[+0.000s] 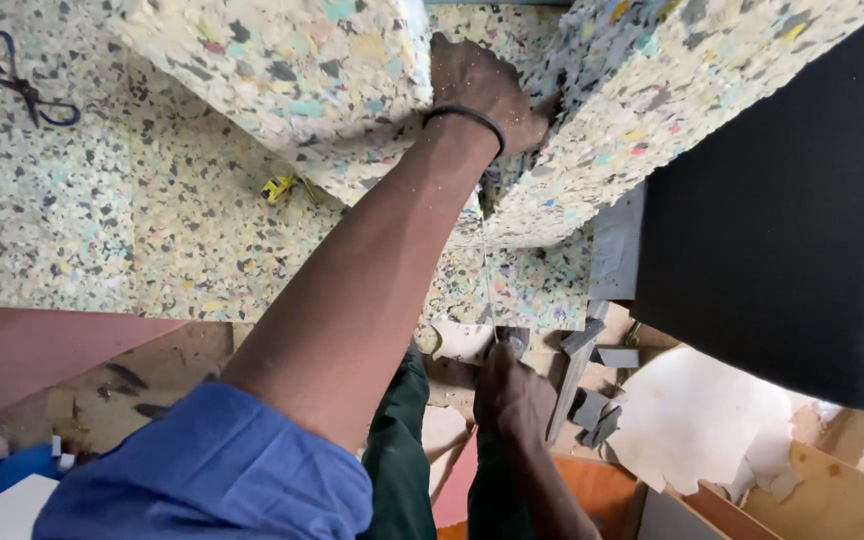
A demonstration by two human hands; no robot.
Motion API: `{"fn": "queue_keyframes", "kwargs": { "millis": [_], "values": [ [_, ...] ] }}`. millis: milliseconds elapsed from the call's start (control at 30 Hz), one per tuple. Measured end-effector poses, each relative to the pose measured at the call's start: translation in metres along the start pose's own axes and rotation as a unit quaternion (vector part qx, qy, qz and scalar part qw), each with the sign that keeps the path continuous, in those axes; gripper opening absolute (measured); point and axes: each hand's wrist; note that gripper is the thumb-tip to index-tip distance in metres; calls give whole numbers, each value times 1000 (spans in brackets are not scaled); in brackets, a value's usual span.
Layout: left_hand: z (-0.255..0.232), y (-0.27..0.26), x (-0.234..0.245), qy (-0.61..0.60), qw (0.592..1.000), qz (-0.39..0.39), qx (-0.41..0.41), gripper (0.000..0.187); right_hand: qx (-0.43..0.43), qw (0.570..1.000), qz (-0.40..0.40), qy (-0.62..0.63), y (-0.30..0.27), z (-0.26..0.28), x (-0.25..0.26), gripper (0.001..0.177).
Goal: Measuring, cutting, and applying glue to foam blocks for furniture upholstery
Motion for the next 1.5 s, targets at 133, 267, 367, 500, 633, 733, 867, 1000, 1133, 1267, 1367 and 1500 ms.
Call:
{"fn": "queue_keyframes", "kwargs": {
  "millis": [133, 267, 367, 500, 633, 733, 867, 1000, 1133, 1267, 1367, 1500],
  "values": [
    [-3, -15, 14, 41, 998, 36, -19, 73, -38, 998, 6, -55, 8, 64, 51, 21],
    [-3, -24, 19, 2, 999, 49, -7, 88, 31, 996, -83, -22, 115, 136, 103, 57],
    [-4, -23, 3, 22, 999, -47, 0, 82, -60, 998, -29, 5, 130, 165, 130, 38],
    [10, -8, -9, 10, 999, -34, 17, 84, -72, 995, 51, -41, 57, 111, 82, 33],
    [15, 2, -16, -14, 998, -45, 40, 95, -91, 992, 87, -30, -13, 47, 15, 41],
    [6, -12, 7, 22, 999, 28, 33, 92, -105, 991, 70, -55, 1, 53, 25, 28],
    [6, -23, 16, -15, 999, 28, 27, 98, -84, 996, 37, -2, 88, 125, 86, 40],
    [4, -25, 14, 7, 999, 32, 17, 85, -81, 996, 22, 8, 131, 159, 113, 42],
    [8, -2, -17, -5, 999, 13, 29, 92, -103, 992, 71, -2, 64, 102, 64, 40],
    [20, -18, -2, -25, 999, 40, 14, 92, -125, 981, 129, -70, 29, 6, -24, 50],
    [32, -28, 10, -80, 992, 79, -48, 94, -124, 982, 130, -64, 26, 20, -11, 44],
    [42, -22, 20, -258, 936, 205, -122, 46, -112, 991, 65, 18, 12, 65, 38, 45]
  ]
}}
Point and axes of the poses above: each hand's wrist, its own y-axis towards the middle knuckle, its own x-axis out of the back of the hand, z = x × y, and after that the axes turned 7 degrees about y, right-handed
